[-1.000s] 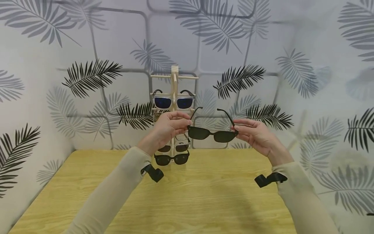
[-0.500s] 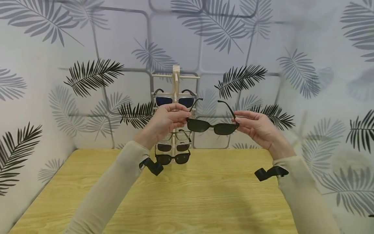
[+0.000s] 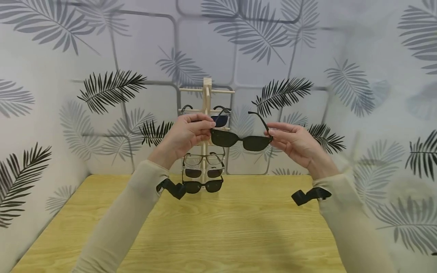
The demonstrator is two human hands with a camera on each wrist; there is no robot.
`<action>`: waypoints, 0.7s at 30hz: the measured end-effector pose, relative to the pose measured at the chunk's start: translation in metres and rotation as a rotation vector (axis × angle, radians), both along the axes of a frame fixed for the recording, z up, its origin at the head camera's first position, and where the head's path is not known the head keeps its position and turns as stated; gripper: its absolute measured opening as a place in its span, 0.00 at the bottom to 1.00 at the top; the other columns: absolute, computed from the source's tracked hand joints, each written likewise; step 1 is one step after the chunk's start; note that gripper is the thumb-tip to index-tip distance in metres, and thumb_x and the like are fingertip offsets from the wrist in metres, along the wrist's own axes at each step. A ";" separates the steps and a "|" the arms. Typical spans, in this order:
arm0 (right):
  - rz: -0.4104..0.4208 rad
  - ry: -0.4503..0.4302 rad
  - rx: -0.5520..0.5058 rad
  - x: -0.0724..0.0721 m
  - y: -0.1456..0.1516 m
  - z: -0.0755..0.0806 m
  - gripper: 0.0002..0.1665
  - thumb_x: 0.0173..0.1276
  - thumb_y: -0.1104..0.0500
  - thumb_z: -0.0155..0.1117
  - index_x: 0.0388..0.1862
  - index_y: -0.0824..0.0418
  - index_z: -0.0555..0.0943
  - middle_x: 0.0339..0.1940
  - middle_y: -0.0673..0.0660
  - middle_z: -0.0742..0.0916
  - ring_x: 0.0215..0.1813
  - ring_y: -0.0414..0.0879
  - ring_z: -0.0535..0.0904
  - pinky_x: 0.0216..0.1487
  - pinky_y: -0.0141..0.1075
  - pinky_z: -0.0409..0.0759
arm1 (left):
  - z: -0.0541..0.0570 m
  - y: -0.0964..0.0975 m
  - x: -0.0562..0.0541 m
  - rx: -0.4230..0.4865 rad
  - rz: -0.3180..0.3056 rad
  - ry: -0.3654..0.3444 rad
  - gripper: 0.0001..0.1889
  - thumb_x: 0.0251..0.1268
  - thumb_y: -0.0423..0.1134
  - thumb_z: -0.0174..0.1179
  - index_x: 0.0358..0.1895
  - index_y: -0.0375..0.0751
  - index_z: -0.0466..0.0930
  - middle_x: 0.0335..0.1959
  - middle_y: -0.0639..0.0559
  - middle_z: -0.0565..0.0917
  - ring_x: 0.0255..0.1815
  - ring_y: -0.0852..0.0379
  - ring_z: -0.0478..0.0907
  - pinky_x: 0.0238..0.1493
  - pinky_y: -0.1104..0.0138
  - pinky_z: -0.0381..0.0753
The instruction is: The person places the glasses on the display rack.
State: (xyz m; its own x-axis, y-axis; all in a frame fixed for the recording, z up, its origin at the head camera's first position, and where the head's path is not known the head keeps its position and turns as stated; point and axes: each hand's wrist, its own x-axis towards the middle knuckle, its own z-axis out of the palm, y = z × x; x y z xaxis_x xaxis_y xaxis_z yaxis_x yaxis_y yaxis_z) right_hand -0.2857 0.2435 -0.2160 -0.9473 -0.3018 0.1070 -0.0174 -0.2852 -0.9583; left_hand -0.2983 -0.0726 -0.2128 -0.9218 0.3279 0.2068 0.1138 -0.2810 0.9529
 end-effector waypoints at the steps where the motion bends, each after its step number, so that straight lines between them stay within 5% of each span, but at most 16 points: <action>1: -0.005 0.000 0.001 -0.001 -0.001 0.001 0.13 0.67 0.69 0.64 0.49 0.60 0.86 0.42 0.55 0.88 0.44 0.43 0.86 0.41 0.29 0.85 | 0.001 -0.001 0.000 0.008 -0.003 0.000 0.03 0.70 0.30 0.58 0.38 0.39 0.80 0.33 0.50 0.81 0.28 0.57 0.78 0.35 0.69 0.83; 21: 0.025 -0.027 -0.079 -0.008 -0.026 0.028 0.15 0.66 0.68 0.66 0.51 0.62 0.83 0.43 0.57 0.87 0.39 0.43 0.85 0.39 0.29 0.85 | 0.025 -0.019 -0.002 0.102 0.011 0.014 0.08 0.69 0.29 0.58 0.32 0.43 0.83 0.32 0.51 0.82 0.26 0.58 0.74 0.32 0.71 0.79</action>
State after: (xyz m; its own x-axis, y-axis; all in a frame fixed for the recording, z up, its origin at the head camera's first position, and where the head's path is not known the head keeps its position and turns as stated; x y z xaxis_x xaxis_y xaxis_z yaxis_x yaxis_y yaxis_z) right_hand -0.2935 0.2172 -0.1883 -0.9424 -0.3172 0.1061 0.0163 -0.3603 -0.9327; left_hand -0.3007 -0.0915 -0.1881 -0.9219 0.2948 0.2514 0.1304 -0.3749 0.9179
